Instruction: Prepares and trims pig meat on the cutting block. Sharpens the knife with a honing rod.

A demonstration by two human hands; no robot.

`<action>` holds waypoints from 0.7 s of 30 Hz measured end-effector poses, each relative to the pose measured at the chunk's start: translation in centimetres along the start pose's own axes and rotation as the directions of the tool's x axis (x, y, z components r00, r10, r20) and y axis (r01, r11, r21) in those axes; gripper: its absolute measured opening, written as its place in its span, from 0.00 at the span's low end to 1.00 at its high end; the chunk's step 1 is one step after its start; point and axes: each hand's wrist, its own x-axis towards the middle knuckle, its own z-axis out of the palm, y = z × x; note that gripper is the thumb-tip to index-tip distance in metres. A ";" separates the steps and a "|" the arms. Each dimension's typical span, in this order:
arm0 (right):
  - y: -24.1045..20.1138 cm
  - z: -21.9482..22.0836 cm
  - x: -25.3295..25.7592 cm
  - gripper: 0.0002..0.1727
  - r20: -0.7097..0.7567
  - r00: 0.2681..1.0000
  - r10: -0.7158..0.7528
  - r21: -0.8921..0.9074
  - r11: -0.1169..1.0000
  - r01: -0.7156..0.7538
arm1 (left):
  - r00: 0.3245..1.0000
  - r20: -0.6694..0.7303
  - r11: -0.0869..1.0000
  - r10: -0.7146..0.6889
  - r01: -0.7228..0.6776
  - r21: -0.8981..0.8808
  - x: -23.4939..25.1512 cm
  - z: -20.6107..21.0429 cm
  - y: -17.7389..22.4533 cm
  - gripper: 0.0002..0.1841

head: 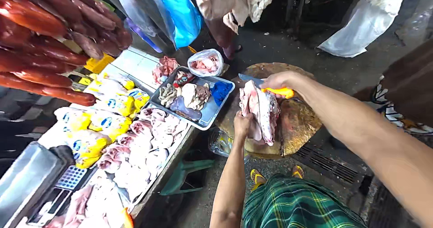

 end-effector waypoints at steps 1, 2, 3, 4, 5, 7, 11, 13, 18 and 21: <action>0.6 0.2 -1.8 0.25 0.026 0.999 -0.020 -0.001 1.000 0.020 | 1.000 0.006 1.000 0.011 -0.011 0.002 0.1 -0.1 -0.1 0.18; 1.3 0.5 -3.7 0.25 0.040 0.999 -0.023 -0.011 1.000 0.024 | 1.000 0.020 1.000 0.022 -0.022 -0.001 0.0 -0.3 -0.2 0.18; 1.7 0.8 -5.2 0.25 0.026 0.999 0.018 -0.053 0.998 -0.017 | 0.998 0.048 0.999 0.033 -0.033 -0.005 -0.1 -0.5 -0.4 0.17; 1.6 1.0 -6.1 0.27 -0.007 0.998 0.061 -0.103 0.993 -0.062 | 0.996 0.075 0.999 0.048 -0.047 -0.015 -0.1 -0.6 -0.5 0.17; 1.1 1.2 -6.3 0.29 -0.046 0.995 0.084 -0.158 0.983 -0.090 | 0.993 0.096 0.998 0.066 -0.064 -0.028 -0.1 -0.8 -0.7 0.17; 0.0 2.3 -5.4 0.28 -0.132 0.989 0.069 -0.227 0.969 -0.098 | 0.988 0.116 0.994 0.106 -0.102 -0.035 0.2 -1.2 -0.9 0.17; 2.6 4.6 -5.3 0.31 -0.216 0.975 0.042 -0.273 0.957 -0.101 | 0.996 0.082 0.996 0.038 -0.031 -0.088 2.5 -1.7 -0.8 0.16; 5.8 5.9 -7.8 0.31 -0.209 0.974 0.085 -0.242 0.961 -0.136 | 0.992 0.123 0.988 0.013 0.007 -0.156 3.2 -2.3 -1.5 0.17; 15.4 7.3 -14.2 0.31 -0.138 0.977 0.164 -0.337 0.919 -0.202 | 0.991 0.093 0.989 0.097 -0.107 0.107 5.3 -4.9 1.2 0.36; 18.5 8.6 -15.5 0.31 -0.138 0.977 0.164 -0.258 0.946 -0.196 | 0.985 0.080 0.892 0.156 -0.175 0.417 8.0 -4.6 8.4 0.42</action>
